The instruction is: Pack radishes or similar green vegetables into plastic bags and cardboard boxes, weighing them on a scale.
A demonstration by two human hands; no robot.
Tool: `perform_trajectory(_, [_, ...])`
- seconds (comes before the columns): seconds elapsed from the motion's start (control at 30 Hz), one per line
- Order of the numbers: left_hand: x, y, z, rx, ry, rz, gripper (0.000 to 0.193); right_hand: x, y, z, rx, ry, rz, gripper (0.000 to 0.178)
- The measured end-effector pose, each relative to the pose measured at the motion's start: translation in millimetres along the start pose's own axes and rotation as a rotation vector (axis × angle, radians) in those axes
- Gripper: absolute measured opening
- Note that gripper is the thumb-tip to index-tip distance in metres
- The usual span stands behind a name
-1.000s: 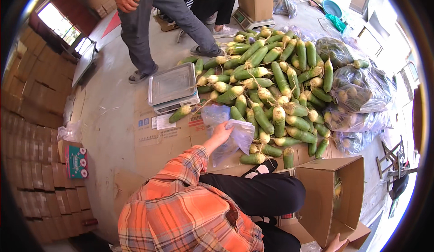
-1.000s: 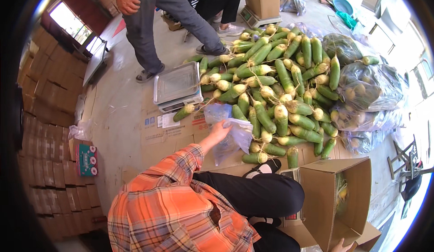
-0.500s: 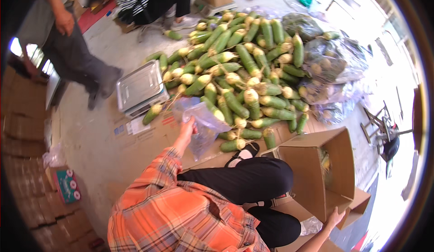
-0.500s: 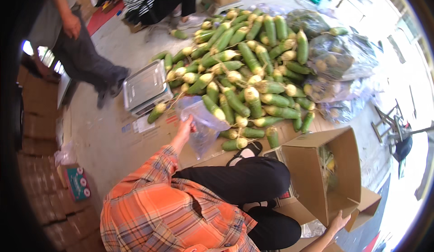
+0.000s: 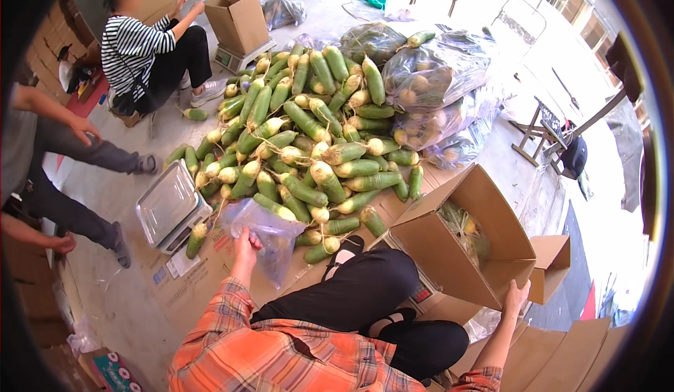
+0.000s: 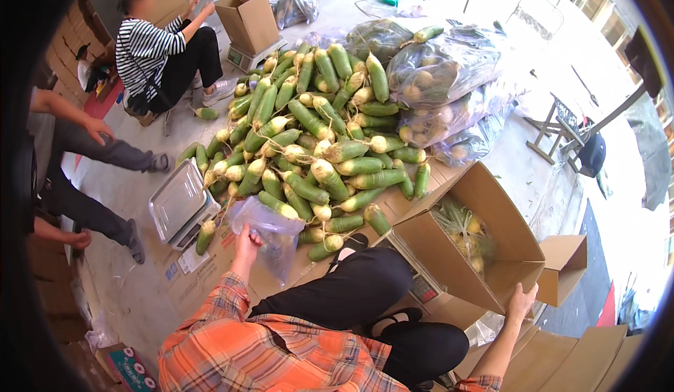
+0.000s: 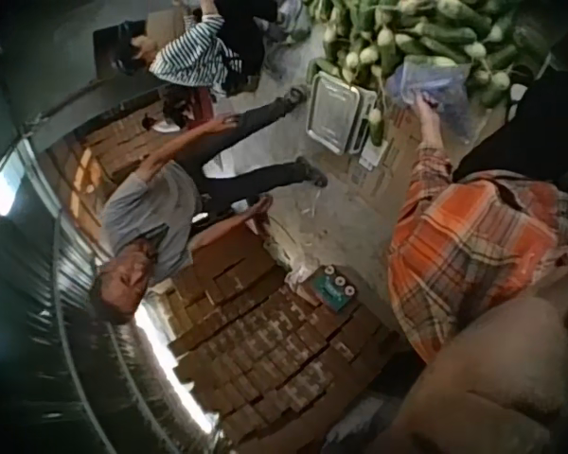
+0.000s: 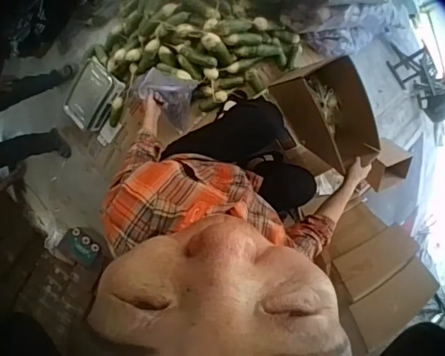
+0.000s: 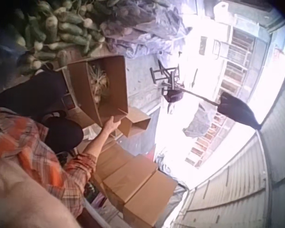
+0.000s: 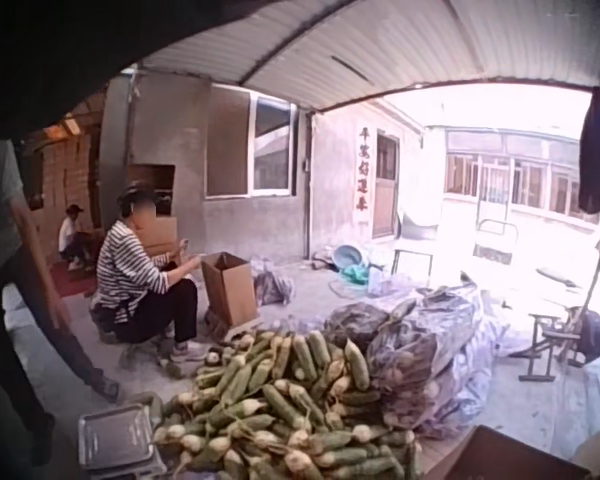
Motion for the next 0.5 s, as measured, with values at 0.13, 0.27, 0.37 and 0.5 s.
perform_trajectory(0.13, [-2.2,1.3,-8.9,0.162,-0.14,0.069,0.032,-6.5,-1.8,5.1,0.01,-0.025,-0.02,0.046])
perform_trajectory(0.27, [-0.4,3.8,-11.1,0.143,-0.167,0.118,0.032,-20.0,7.0,24.7,-0.057,0.005,-0.029,0.045])
perform_trajectory(0.37, [0.3,4.0,-5.1,0.156,-0.158,0.114,0.032,-17.9,10.5,14.4,-0.011,0.013,-0.053,0.046])
perform_trajectory(0.5, [9.6,5.2,4.8,0.111,-0.075,0.087,0.029,-28.5,9.9,27.0,0.044,-0.055,-0.043,0.046])
Point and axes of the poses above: each hand's wrist, its own x-axis away from the middle knuckle, its own y-axis out of the palm, z = x × y, the point moved 10 cm from there along -x, towards the middle knuckle, and after that the axes turned 14 degrees about z, right-handed, at the moved point
